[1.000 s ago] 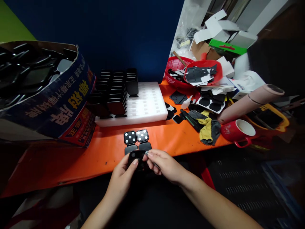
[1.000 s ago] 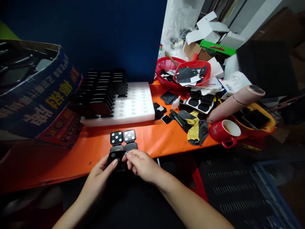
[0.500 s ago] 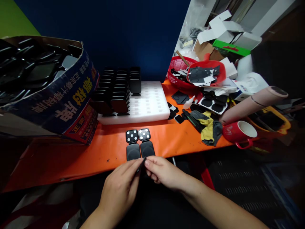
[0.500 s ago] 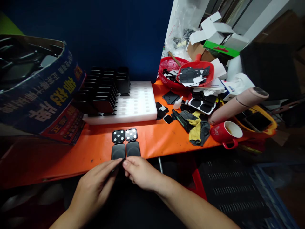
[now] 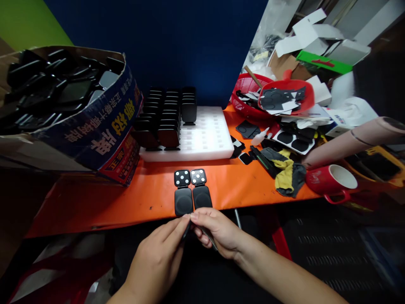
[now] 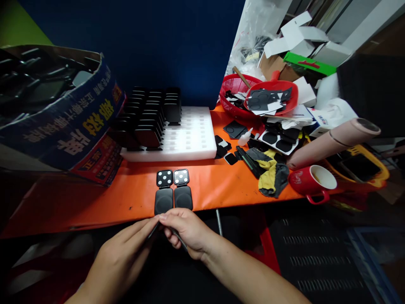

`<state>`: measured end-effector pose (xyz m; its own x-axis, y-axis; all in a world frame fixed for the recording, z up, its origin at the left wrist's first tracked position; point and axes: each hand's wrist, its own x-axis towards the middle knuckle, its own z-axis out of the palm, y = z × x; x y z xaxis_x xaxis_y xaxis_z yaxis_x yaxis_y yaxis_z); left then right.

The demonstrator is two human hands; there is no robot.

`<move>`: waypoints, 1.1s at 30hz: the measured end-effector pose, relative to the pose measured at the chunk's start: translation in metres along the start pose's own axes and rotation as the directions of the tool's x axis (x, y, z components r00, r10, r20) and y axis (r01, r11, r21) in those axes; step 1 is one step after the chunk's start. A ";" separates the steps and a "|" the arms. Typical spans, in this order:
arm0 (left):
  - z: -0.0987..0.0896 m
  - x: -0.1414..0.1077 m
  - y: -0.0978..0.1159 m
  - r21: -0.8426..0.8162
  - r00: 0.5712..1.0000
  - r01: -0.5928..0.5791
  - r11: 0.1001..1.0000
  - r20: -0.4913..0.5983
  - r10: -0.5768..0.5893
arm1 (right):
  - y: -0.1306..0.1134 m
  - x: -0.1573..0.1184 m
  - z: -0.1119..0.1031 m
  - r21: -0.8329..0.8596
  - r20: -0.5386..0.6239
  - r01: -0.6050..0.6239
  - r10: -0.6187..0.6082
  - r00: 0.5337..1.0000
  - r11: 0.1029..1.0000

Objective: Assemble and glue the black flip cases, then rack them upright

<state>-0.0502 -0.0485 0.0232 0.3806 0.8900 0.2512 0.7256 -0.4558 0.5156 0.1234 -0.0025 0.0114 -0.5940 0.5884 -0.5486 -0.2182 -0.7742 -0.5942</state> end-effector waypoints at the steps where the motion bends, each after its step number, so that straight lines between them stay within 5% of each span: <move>1: 0.001 0.001 -0.002 -0.066 0.999 0.037 0.997 -0.007 -0.038 | 0.001 0.000 0.001 0.022 0.002 0.011 -0.011 1.000 1.000; 3: 0.002 0.005 -0.006 -0.226 0.979 0.192 0.955 -0.019 -0.202 | 0.001 0.000 0.003 0.074 0.040 0.028 -0.031 0.999 0.997; 6: 0.001 0.013 -0.010 -0.434 0.849 0.460 0.775 -0.039 -0.526 | -0.001 0.000 0.005 0.100 0.096 0.016 -0.026 0.995 0.995; 8: 0.001 0.017 -0.010 -0.498 0.791 0.508 0.703 -0.052 -0.609 | -0.002 -0.001 0.005 0.061 0.104 -0.017 0.011 0.995 0.998; 15: 0.009 0.007 -0.004 -0.383 0.934 0.275 0.882 -0.112 -0.340 | -0.005 -0.002 0.007 0.069 0.031 -0.109 0.107 0.994 0.992; 23: -0.005 -0.001 -0.004 -0.320 0.991 0.043 0.946 -0.108 -0.082 | -0.005 -0.003 0.001 0.405 0.288 -0.398 0.298 0.910 0.823; 30: -0.006 0.000 -0.009 -0.360 0.976 0.159 0.919 -0.085 -0.202 | -0.003 0.001 0.011 0.509 0.238 -0.343 0.254 0.938 0.789; 33: -0.009 0.020 -0.041 -0.444 0.882 0.397 0.803 -0.057 -0.467 | -0.013 0.004 0.000 0.460 0.231 -0.188 0.088 0.969 0.867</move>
<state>-0.0776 -0.0121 0.0139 -0.0360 0.9990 0.0273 0.4789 -0.0068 0.8778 0.1244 0.0102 0.0171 -0.7737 0.4483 -0.4477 -0.4339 -0.8898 -0.1412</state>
